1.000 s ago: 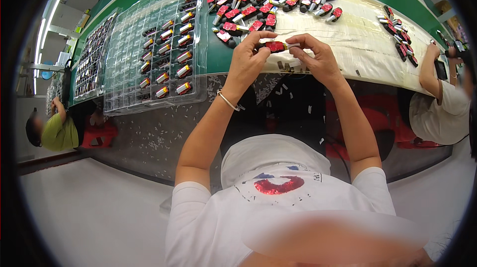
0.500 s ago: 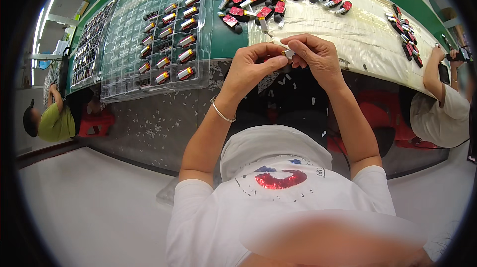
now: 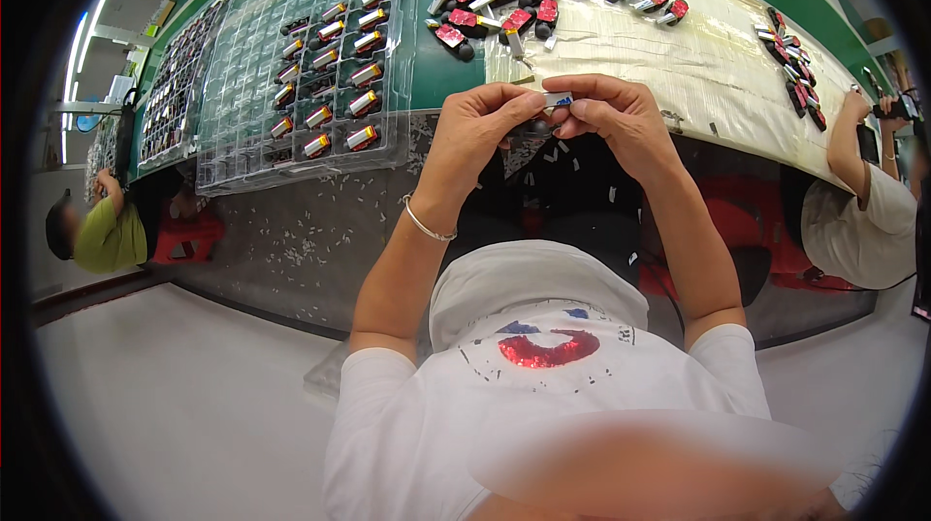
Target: The person assembles electronic components by hand, inserting small batteries and internal parts into red-and-black device housings on a factory assembly line.
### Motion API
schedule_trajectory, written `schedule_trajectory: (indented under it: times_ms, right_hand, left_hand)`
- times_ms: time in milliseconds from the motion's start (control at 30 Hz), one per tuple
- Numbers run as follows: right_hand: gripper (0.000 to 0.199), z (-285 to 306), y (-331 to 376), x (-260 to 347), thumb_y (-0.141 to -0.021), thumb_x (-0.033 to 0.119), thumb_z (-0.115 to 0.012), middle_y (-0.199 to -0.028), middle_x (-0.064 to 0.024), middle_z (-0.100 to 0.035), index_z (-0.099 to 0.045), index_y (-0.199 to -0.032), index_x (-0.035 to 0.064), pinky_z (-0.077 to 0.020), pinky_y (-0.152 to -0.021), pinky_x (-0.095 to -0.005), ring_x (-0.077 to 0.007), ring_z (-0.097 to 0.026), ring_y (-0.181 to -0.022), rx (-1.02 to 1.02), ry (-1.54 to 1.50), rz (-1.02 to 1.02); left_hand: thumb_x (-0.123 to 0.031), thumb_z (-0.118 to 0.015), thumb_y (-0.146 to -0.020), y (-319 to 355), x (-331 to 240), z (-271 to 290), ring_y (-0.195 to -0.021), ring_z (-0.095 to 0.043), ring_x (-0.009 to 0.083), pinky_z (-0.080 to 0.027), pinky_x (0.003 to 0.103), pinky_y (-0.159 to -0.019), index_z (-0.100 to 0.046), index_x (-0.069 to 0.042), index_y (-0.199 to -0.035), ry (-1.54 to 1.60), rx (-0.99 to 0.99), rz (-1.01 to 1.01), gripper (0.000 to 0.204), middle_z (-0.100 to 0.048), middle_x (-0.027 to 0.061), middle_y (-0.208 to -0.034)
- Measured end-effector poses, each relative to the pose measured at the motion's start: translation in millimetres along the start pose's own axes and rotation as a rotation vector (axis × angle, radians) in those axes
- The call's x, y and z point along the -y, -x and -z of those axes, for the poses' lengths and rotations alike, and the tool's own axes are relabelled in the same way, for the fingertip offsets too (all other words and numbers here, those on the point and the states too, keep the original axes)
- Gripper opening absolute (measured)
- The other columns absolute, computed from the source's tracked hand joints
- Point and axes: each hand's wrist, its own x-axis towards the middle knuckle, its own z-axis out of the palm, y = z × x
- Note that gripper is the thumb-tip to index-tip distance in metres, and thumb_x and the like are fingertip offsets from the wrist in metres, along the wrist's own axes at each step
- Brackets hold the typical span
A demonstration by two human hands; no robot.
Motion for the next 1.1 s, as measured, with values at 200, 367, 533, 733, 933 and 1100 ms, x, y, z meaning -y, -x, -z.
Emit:
schedule_trajectory:
  times_ms: [200, 367, 533, 733, 933, 1100]
  right_hand:
    - [0.029, 1.3, -0.9, -0.2, -0.093, 0.008, -0.054, -0.091, -0.0129, -0.071, -0.064, -0.117, -0.0033, -0.0562, -0.075, -0.0225, -0.0109, -0.068, -0.076, -0.020, -0.102, -0.014]
    - [0.028, 6.6, -2.3, 1.2, -0.093, 0.007, -0.055, -0.093, -0.0147, -0.071, -0.064, -0.116, -0.0053, -0.0578, -0.075, -0.0238, -0.0135, -0.070, -0.075, -0.009, -0.157, -0.033]
    - [0.029, 4.5, -1.8, 2.7, -0.092, 0.005, -0.054, -0.094, -0.0156, -0.070, -0.063, -0.118, -0.0057, -0.0582, -0.077, -0.0252, -0.0150, -0.071, -0.079, 0.004, -0.226, -0.015]
    - [0.030, 3.6, -2.2, -0.1, -0.092, 0.004, -0.054, -0.096, -0.0174, -0.070, -0.062, -0.119, -0.0062, -0.0584, -0.078, -0.0263, -0.0164, -0.071, -0.081, 0.015, -0.270, -0.028]
    - [0.031, 4.0, -2.9, 0.5, -0.091, 0.003, -0.055, -0.096, -0.0185, -0.070, -0.061, -0.120, -0.0069, -0.0589, -0.078, -0.0267, -0.0177, -0.072, -0.082, 0.020, -0.301, -0.043]
    - [0.029, 6.5, -5.5, -1.2, -0.091, 0.004, -0.057, -0.095, -0.0184, -0.070, -0.063, -0.117, -0.0069, -0.0588, -0.078, -0.0261, -0.0181, -0.072, -0.080, 0.006, -0.323, -0.078]
  left_hand:
    - [-0.023, -0.069, -0.089, 3.5, -5.3, -6.0, -0.067, -0.054, 0.0011, -0.037, 0.017, -0.055, -0.072, -0.005, -0.091, -0.041, -0.032, -0.076, 0.019, -0.067, -0.0033, -0.078]
    - [-0.018, -0.071, -0.088, 3.4, -12.4, -10.3, -0.073, -0.060, 0.0042, -0.047, 0.018, -0.067, -0.071, 0.003, -0.094, -0.071, -0.020, -0.195, 0.022, -0.070, 0.0033, -0.079]
    - [-0.021, -0.070, -0.088, 0.7, -16.2, -9.2, -0.069, -0.056, 0.0021, -0.041, 0.017, -0.061, -0.072, -0.001, -0.092, -0.087, -0.047, -0.174, 0.021, -0.068, -0.0009, -0.078]
    - [-0.025, -0.069, -0.089, -1.2, -12.0, -4.3, -0.068, -0.054, 0.0004, -0.037, 0.017, -0.057, -0.073, -0.005, -0.092, -0.094, -0.040, -0.110, 0.021, -0.066, -0.0043, -0.077]
    - [-0.017, -0.072, -0.088, 0.2, -15.8, -8.0, -0.068, -0.055, 0.0024, -0.043, 0.018, -0.061, -0.072, 0.001, -0.092, -0.018, -0.046, -0.179, 0.019, -0.066, -0.0007, -0.075]
    - [-0.017, -0.071, -0.088, -0.8, -13.1, -10.4, -0.067, -0.054, 0.0021, -0.043, 0.018, -0.059, -0.071, 0.002, -0.091, -0.093, -0.063, -0.234, 0.020, -0.067, -0.0001, -0.075]
